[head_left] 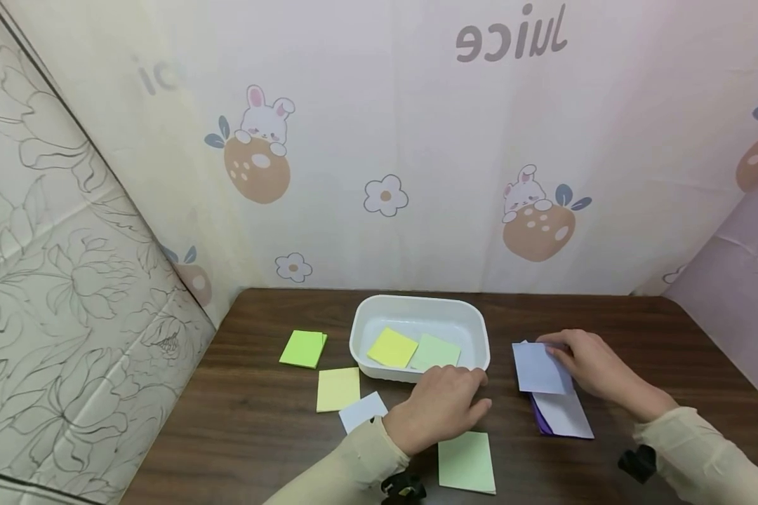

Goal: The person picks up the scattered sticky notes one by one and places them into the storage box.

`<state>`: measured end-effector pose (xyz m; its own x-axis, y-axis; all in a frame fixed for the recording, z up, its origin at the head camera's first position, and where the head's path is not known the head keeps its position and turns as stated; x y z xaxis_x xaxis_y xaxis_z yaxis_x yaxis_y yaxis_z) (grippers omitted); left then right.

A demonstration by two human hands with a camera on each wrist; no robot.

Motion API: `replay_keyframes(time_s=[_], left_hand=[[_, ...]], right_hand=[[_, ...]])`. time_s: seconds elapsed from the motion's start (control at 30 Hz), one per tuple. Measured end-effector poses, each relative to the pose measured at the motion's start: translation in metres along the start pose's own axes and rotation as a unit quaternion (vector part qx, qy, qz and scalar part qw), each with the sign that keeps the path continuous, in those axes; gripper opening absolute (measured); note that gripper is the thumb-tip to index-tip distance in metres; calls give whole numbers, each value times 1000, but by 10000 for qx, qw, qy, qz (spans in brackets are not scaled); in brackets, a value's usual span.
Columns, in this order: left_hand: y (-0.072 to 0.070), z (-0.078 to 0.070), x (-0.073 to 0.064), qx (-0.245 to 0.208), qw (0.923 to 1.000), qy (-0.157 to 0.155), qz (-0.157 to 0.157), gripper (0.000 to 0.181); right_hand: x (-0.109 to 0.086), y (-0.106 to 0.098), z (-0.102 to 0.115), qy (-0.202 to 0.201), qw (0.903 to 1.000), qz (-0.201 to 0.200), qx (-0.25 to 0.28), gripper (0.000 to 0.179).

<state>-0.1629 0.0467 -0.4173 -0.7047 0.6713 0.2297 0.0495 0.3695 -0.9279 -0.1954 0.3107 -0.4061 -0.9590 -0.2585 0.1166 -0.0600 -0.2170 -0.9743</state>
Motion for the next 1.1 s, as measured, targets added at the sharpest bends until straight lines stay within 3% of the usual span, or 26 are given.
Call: replay_keyframes(time_s=[0.63, 1.1], left_hand=[[-2, -2, 1, 55, 10000, -21, 72, 22], [-8, 3, -1, 64, 9998, 44, -190, 19]], right_hand=[[-10, -9, 10, -96, 9999, -121, 59, 22], [-10, -11, 19, -9, 9998, -5, 200, 23]])
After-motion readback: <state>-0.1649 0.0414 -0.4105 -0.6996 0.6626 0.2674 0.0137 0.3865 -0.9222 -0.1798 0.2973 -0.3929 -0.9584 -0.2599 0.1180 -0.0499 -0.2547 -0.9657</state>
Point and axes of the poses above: each hand's wrist, its own x-axis towards the middle knuckle, its own y-axis out of the palm, z = x × y, the point moved 1 cm from there along x, towards the middle knuckle, and after that the axes turned 9 degrees about -x, right-handed, at the moved point
